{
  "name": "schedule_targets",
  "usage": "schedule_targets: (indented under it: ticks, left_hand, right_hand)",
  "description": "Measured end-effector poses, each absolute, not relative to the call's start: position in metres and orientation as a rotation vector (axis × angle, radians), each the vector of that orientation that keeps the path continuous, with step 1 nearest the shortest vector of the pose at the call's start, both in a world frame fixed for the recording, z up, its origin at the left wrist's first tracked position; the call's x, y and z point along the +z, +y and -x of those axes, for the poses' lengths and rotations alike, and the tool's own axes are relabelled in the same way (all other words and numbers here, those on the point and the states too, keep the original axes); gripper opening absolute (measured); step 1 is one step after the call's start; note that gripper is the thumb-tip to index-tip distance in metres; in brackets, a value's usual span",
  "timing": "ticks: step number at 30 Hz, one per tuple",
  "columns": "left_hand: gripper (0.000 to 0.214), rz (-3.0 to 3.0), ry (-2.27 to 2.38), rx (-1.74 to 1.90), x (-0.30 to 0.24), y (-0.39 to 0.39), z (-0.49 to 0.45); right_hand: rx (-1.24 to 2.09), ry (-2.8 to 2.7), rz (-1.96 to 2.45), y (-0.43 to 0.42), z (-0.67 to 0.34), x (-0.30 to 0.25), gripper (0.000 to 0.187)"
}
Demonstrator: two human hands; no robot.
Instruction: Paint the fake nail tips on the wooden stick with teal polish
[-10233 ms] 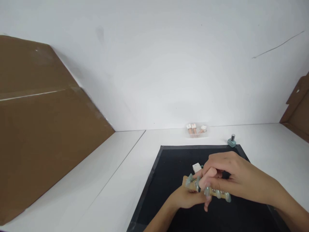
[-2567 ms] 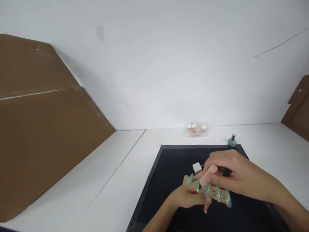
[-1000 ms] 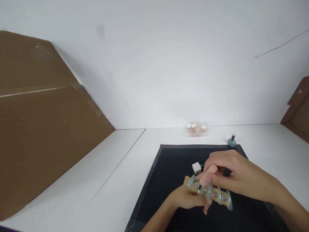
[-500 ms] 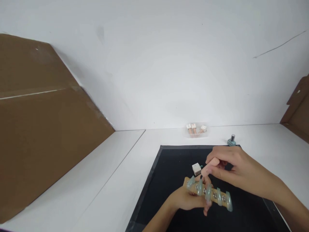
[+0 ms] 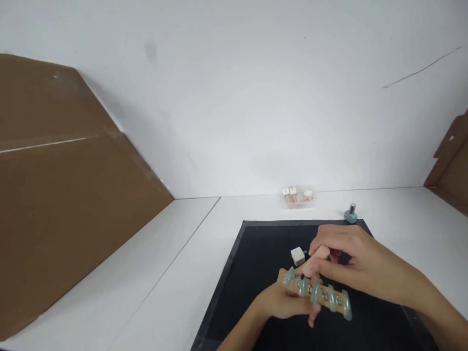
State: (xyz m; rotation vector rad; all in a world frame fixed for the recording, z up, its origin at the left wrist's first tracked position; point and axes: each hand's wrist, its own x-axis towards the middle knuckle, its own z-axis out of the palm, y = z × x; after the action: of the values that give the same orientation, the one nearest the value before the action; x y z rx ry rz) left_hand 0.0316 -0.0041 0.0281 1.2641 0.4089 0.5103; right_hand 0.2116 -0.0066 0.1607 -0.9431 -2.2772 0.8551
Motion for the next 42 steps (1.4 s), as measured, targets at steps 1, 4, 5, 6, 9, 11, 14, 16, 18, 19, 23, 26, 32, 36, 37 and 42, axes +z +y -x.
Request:
schedule_targets:
  ticks: [1, 4, 5, 6, 9, 11, 14, 16, 18, 19, 23, 26, 32, 36, 37, 42]
  left_hand:
    - [0.039, -1.232, 0.402, 0.521, 0.028, -0.004, -0.032]
    - [0.043, -1.157, 0.354, 0.583, 0.026, -0.005, -0.031]
    - [0.044, -1.163, 0.355, 0.578, 0.026, -0.005, -0.031]
    - [0.044, -1.178, 0.377, 0.548, 0.027, -0.005, -0.031]
    - [0.042, -1.236, 0.423, 0.505, 0.028, -0.004, -0.032]
    - [0.044, -1.203, 0.395, 0.532, 0.027, -0.003, -0.032]
    - [0.045, -1.173, 0.353, 0.568, 0.024, -0.003, -0.032]
    - [0.045, -1.196, 0.390, 0.530, 0.025, -0.003, -0.031]
    - [0.046, -1.229, 0.438, 0.488, 0.030, -0.004, -0.030]
    - [0.048, -1.229, 0.452, 0.482, 0.033, -0.004, -0.030]
    - [0.050, -1.234, 0.469, 0.480, 0.040, -0.004, -0.030]
    - [0.050, -1.253, 0.475, 0.479, 0.040, -0.004, -0.030]
    - [0.050, -1.258, 0.464, 0.451, 0.039, -0.003, -0.030]
    - [0.049, -1.263, 0.468, 0.450, 0.040, -0.003, -0.031]
    - [0.049, -1.264, 0.470, 0.449, 0.040, -0.003, -0.031]
    - [0.050, -1.240, 0.489, 0.444, 0.041, -0.004, -0.032]
  right_hand:
    - [0.830, -2.266, 0.962, -0.007, -0.211, 0.160, 0.022]
    - [0.761, -2.220, 0.993, -0.007, -0.211, 0.160, 0.025]
    - [0.765, -2.221, 0.980, -0.006, -0.211, 0.160, 0.024]
    - [0.782, -2.234, 0.962, -0.006, -0.211, 0.160, 0.023]
    - [0.816, -2.292, 0.934, -0.006, -0.212, 0.161, 0.020]
    - [0.787, -2.286, 0.969, -0.007, -0.212, 0.162, 0.022]
    - [0.760, -2.250, 0.985, -0.007, -0.211, 0.162, 0.023]
    - [0.784, -2.257, 0.959, -0.007, -0.211, 0.161, 0.022]
    - [0.800, -2.270, 0.935, -0.006, -0.211, 0.161, 0.020]
    - [0.800, -2.270, 0.933, -0.006, -0.211, 0.161, 0.020]
    - [0.809, -2.264, 0.934, -0.006, -0.211, 0.163, 0.020]
    - [0.805, -2.263, 0.933, -0.006, -0.211, 0.163, 0.020]
    - [0.801, -2.265, 0.941, -0.006, -0.211, 0.163, 0.021]
    - [0.803, -2.271, 0.944, -0.006, -0.211, 0.163, 0.020]
    - [0.803, -2.273, 0.942, -0.005, -0.211, 0.163, 0.020]
    - [0.791, -2.278, 0.935, -0.005, -0.211, 0.163, 0.021]
